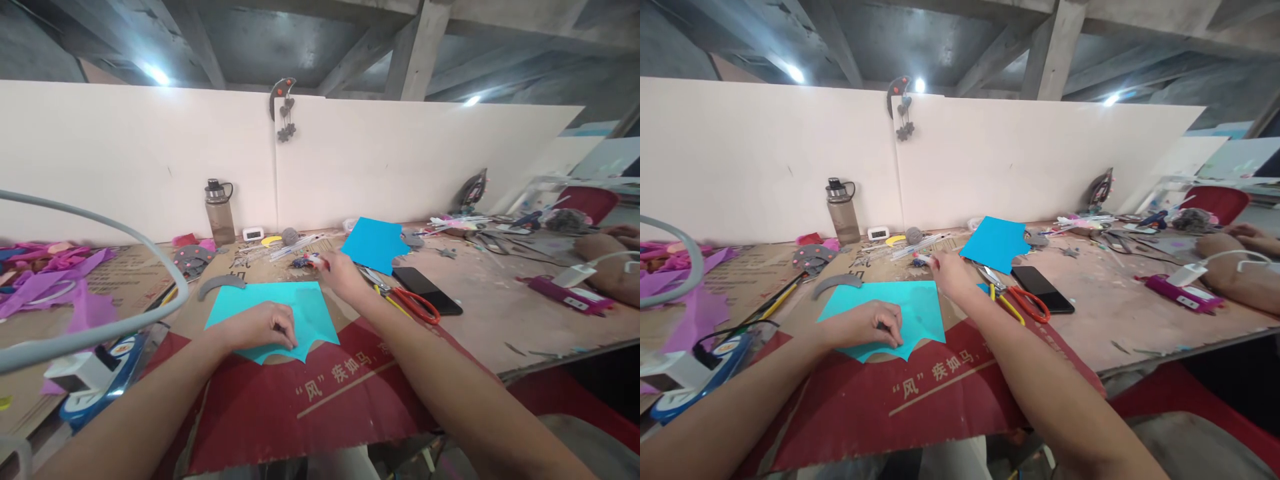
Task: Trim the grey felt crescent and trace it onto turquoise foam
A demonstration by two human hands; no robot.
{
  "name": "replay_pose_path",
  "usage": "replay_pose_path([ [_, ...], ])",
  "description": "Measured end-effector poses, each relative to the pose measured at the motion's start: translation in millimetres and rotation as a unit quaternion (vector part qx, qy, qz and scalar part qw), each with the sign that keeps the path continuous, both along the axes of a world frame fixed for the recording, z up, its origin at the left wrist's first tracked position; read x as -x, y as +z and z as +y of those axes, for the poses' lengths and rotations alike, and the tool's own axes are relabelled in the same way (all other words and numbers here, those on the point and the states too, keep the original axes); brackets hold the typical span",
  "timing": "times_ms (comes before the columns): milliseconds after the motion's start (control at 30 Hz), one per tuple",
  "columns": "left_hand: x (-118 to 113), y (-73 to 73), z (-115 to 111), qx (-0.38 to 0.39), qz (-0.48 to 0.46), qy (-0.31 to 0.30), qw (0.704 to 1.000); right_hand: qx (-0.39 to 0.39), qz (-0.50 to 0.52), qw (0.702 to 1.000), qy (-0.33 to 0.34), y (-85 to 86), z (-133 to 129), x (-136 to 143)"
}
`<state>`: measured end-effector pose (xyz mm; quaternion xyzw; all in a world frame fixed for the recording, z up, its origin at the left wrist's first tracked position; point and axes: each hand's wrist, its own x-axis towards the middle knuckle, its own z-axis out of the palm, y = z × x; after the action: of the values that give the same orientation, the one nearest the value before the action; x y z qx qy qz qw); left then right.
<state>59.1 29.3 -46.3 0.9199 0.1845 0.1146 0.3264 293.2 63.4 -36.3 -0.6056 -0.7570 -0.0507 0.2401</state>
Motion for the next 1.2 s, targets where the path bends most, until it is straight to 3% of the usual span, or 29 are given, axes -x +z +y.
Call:
replay_pose_path([
  [67, 0, 1.4, -2, 0.0, 0.002, 0.004, 1.0, 0.081, 0.013, 0.992, 0.094, -2.6, -12, 4],
  [167, -1, 2.4, -3, 0.0, 0.008, 0.001, 1.0, 0.204, -0.028, 0.953, 0.224, -8.8, -25, 1],
  [267, -2, 1.5, -3, 0.001, 0.011, -0.001, 1.0, 0.265, -0.063, 0.924, 0.267, -11.3, -31, -8],
  [400, -1, 0.4, -2, 0.003, 0.015, 0.003, 1.0, 0.278, -0.064, 0.921, 0.266, -10.5, -29, -10],
  [800, 0, -1.2, 2, -0.048, 0.007, 0.06, 0.997, 0.206, 0.006, 0.946, 0.25, -10.2, -21, -1],
  [867, 1, 1.1, 1, -0.048, 0.012, 0.062, 0.997, 0.164, 0.053, 0.958, 0.228, -9.8, -21, 3],
  [933, 3, 5.4, 0, -0.044, 0.017, 0.072, 0.996, 0.125, 0.163, 0.956, 0.211, -9.8, -23, 7],
  [1067, 7, 14.3, 0, -0.039, 0.013, 0.12, 0.992, 0.11, 0.385, 0.89, 0.218, -6.6, -32, 14],
  [1200, 7, 16.6, -1, -0.083, 0.013, 0.08, 0.993, 0.079, 0.385, 0.902, 0.181, -3.3, -42, 16],
])
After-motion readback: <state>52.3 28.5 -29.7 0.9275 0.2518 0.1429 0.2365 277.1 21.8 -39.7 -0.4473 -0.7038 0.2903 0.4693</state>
